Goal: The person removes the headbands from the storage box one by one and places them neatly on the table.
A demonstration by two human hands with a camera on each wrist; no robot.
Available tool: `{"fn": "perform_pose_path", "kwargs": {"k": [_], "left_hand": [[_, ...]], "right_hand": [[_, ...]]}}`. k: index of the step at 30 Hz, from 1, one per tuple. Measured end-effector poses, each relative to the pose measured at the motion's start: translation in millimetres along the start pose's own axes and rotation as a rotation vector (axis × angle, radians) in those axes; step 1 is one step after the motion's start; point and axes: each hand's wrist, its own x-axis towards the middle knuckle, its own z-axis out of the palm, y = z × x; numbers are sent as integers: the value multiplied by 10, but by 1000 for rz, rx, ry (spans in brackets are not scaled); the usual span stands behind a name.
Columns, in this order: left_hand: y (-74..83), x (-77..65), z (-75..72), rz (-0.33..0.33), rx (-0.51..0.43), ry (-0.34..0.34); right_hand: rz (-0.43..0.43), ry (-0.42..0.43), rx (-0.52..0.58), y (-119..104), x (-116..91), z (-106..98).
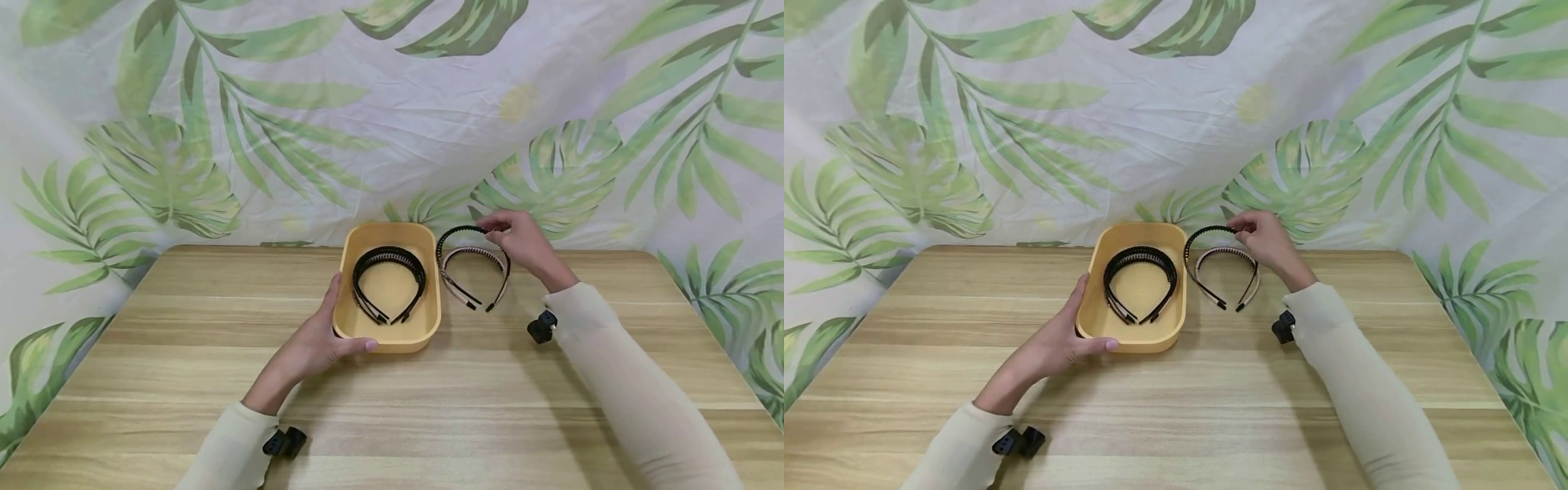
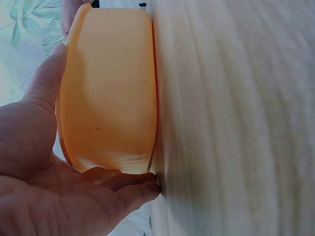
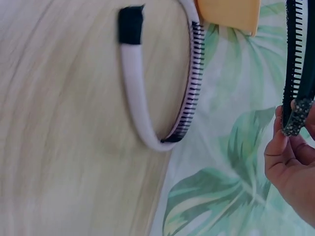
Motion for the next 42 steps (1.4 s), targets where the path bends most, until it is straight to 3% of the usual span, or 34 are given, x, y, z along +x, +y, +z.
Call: {"fn": "perform_pose_path", "kwargs": {"k": [42], "left_hand": [[-3,-1,-6,-12,9,-5]], "right_hand": [[150,19,-37,705,-234,-329]]}}
